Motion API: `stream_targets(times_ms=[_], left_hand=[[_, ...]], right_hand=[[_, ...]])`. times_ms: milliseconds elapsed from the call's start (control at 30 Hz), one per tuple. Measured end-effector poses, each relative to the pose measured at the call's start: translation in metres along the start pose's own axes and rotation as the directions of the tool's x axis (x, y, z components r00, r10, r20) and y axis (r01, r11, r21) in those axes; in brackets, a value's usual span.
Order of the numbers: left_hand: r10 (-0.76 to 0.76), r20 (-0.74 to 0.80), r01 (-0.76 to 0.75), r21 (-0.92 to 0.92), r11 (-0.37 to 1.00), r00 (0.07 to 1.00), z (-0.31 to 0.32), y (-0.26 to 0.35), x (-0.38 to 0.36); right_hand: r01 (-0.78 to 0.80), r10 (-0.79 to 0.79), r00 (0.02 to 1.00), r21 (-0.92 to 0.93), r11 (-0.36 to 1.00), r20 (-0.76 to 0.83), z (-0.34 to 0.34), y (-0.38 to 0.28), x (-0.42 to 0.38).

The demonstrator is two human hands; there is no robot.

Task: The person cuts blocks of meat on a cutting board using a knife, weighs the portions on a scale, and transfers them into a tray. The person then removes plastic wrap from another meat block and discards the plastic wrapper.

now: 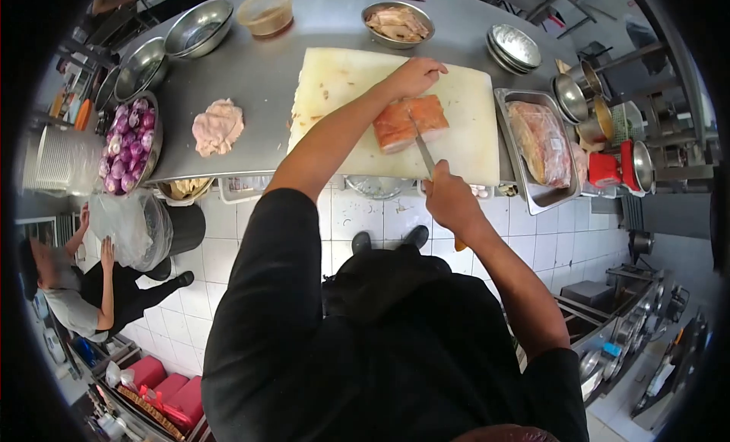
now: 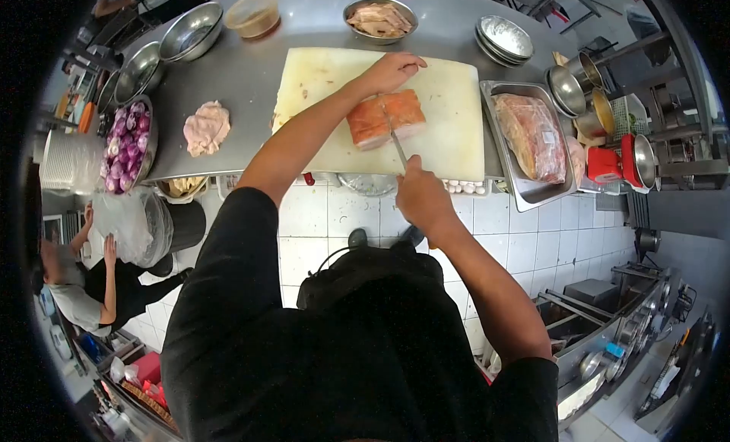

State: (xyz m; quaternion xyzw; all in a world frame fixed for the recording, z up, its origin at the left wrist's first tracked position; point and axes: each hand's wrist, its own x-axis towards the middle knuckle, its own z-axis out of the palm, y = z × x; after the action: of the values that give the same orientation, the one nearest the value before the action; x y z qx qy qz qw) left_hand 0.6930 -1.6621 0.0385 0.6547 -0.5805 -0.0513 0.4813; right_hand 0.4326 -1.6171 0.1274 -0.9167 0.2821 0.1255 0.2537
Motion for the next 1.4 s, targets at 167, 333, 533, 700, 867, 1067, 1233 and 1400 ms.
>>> stream_targets(times_ms=[167, 333, 533, 700, 867, 1067, 1233, 1400], left_hand=[[-0.179, 0.06, 0.181, -0.031, 0.983, 0.982, -0.002, 0.01, -0.005], [-0.18, 0.021, 0.18, -0.026, 0.983, 0.984, 0.001, 0.007, -0.007], [-0.071, 0.039, 0.068, 0.073, 0.995, 0.997, 0.017, -0.024, -0.015], [-0.027, 0.006, 0.027, 0.086, 0.996, 1.0, 0.012, -0.014, -0.016], [0.006, -0.015, -0.004, 0.094, 0.996, 1.0, 0.008, -0.022, -0.014], [-0.061, -0.31, 0.113, 0.154, 0.982, 0.949, -0.031, 0.057, -0.074], [-0.215, -0.171, 0.273, 0.525, 0.806, 0.962, -0.015, 0.112, -0.144], [0.008, -0.297, 0.146, 0.491, 0.859, 0.955, -0.003, 0.099, -0.139]], right_hand=[[-0.014, 0.014, 1.0, 0.028, 1.0, 0.026, 0.003, 0.001, 0.0], [0.005, -0.005, 1.0, 0.043, 0.999, 0.008, 0.008, 0.006, -0.001], [0.025, -0.025, 1.0, 0.079, 0.997, -0.002, 0.021, 0.017, 0.011], [0.018, -0.019, 1.0, 0.089, 0.996, 0.009, 0.026, 0.022, 0.012], [0.043, -0.043, 0.999, 0.078, 0.996, -0.002, 0.033, 0.026, 0.013], [0.31, -0.31, 0.95, 0.002, 0.951, -0.046, 0.059, 0.063, 0.038], [0.03, -0.036, 0.997, 0.092, 0.995, 0.062, 0.033, 0.029, 0.027], [0.017, -0.015, 1.0, 0.1, 0.995, -0.021, 0.038, 0.059, 0.005]])
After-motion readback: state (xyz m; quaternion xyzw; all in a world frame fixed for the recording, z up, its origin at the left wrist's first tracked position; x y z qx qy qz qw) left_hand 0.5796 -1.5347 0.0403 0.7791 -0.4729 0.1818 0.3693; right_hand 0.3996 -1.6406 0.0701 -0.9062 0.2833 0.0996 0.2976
